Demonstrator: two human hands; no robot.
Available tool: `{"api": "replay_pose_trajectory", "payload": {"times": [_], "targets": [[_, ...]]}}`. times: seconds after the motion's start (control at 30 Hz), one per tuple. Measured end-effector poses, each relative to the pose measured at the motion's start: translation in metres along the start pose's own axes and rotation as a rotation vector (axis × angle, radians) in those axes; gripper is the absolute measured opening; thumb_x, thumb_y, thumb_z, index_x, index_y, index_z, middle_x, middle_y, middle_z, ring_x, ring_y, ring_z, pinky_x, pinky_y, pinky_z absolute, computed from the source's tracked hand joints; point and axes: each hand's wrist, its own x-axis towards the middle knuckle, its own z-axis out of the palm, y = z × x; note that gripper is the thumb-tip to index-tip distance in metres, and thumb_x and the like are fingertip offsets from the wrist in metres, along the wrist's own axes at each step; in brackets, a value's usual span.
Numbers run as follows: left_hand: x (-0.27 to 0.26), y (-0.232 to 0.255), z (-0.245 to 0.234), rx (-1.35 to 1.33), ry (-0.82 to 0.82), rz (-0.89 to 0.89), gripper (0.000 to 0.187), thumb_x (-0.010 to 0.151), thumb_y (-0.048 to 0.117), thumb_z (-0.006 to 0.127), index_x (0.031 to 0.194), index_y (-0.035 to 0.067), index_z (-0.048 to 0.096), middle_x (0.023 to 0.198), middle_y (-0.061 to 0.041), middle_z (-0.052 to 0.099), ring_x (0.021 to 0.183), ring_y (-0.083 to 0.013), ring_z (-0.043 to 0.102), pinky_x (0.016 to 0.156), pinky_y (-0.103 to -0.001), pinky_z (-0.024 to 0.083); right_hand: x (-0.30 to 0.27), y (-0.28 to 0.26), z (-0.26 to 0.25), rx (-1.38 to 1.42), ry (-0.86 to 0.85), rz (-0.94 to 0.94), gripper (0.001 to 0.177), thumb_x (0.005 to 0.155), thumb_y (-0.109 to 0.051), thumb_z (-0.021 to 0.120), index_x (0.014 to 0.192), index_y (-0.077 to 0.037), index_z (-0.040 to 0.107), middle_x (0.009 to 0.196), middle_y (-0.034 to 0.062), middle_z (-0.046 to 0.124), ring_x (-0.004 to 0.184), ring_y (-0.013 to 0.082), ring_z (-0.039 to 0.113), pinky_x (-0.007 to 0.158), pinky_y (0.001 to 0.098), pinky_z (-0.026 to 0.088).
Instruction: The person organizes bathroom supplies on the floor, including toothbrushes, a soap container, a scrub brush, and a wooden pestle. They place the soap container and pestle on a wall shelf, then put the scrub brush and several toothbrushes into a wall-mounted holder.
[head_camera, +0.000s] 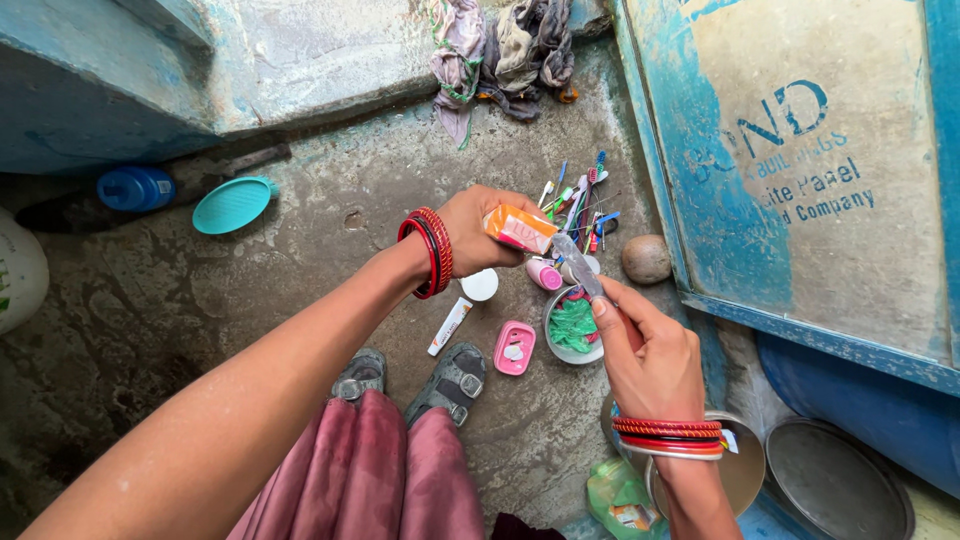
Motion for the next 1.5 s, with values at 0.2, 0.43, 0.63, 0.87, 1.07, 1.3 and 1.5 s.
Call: {"api": "replay_pose_trajectory", "payload": {"times": [0.2, 0.43, 0.63, 0.87, 1.07, 1.3, 1.5], "targets": [[-0.002, 0.006, 0.003, 0.003, 0.015, 0.027, 0.031, 0.074, 0.005, 0.082, 0.104, 0.007, 0.075, 0.098, 0.000, 0.078, 0.090, -0.0064, 0.070, 0.084, -0.027, 0.058, 0.003, 0.012, 0.001, 0.116, -0.123, 0.020, 0.034, 0.093, -0.023, 0.068, 0.124, -0.009, 0.074, 0.070, -0.0035, 0.069, 0.062, 0.0006, 0.050, 0.052, 0.0225, 0.041], [-0.002, 0.020, 0.003, 0.069, -0.082, -0.086, 0.034, 0.068, 0.006, 0.084, 0.100, 0.008, 0.076, 0.085, -0.001, 0.077, 0.074, -0.0081, 0.069, 0.067, -0.028, 0.059, 0.027, 0.037, 0.008, 0.435, -0.317, 0.029, 0.037, 0.095, -0.022, 0.067, 0.127, -0.002, 0.073, 0.084, -0.0041, 0.070, 0.073, 0.0019, 0.057, 0.062, 0.0200, 0.045], [0.001, 0.018, 0.014, 0.131, -0.113, -0.101, 0.043, 0.067, 0.010, 0.086, 0.108, 0.007, 0.073, 0.093, -0.005, 0.077, 0.082, -0.0141, 0.071, 0.075, -0.032, 0.060, 0.046, 0.044, 0.014, 0.569, -0.513, 0.074, 0.030, 0.100, -0.028, 0.062, 0.111, -0.003, 0.074, 0.072, -0.0082, 0.055, 0.060, 0.0011, 0.043, 0.052, 0.0203, 0.034], [-0.013, -0.001, 0.053, 0.392, 0.574, 0.126, 0.080, 0.065, 0.018, 0.093, 0.129, 0.010, 0.046, 0.108, -0.018, 0.069, 0.105, -0.0387, 0.068, 0.087, -0.046, 0.054, 0.053, 0.031, 0.028, 0.727, -0.620, 0.395, 0.030, 0.101, -0.037, 0.054, 0.096, -0.009, 0.063, 0.057, -0.0077, 0.034, 0.041, 0.0038, 0.025, 0.038, 0.0246, 0.018], [-0.002, -0.024, 0.082, 0.393, 0.850, 0.034, 0.070, 0.067, 0.015, 0.088, 0.122, 0.005, 0.045, 0.104, -0.021, 0.064, 0.101, -0.0450, 0.064, 0.084, -0.050, 0.051, 0.057, 0.014, 0.040, 0.952, -0.667, 0.601, 0.029, 0.103, -0.036, 0.053, 0.088, -0.011, 0.054, 0.055, -0.0064, 0.034, 0.039, 0.0050, 0.025, 0.035, 0.0250, 0.018], [0.008, -0.035, 0.058, 0.494, 0.766, 0.240, 0.058, 0.078, 0.019, 0.088, 0.117, 0.005, 0.048, 0.103, -0.019, 0.063, 0.102, -0.0424, 0.062, 0.087, -0.049, 0.049, 0.070, 0.012, 0.030, 1.050, -0.863, 0.594, 0.029, 0.107, -0.035, 0.048, 0.089, -0.012, 0.053, 0.055, -0.0093, 0.032, 0.038, 0.0026, 0.024, 0.033, 0.0230, 0.019], [0.016, -0.038, 0.039, 0.615, 0.744, 0.401, 0.054, 0.079, 0.012, 0.085, 0.120, 0.004, 0.051, 0.111, -0.016, 0.060, 0.105, -0.0403, 0.057, 0.091, -0.047, 0.047, 0.070, 0.015, 0.049, 1.411, -0.932, 0.709, 0.031, 0.108, -0.037, 0.045, 0.088, -0.015, 0.048, 0.055, -0.0082, 0.032, 0.039, 0.0041, 0.023, 0.033, 0.0230, 0.021]]}}
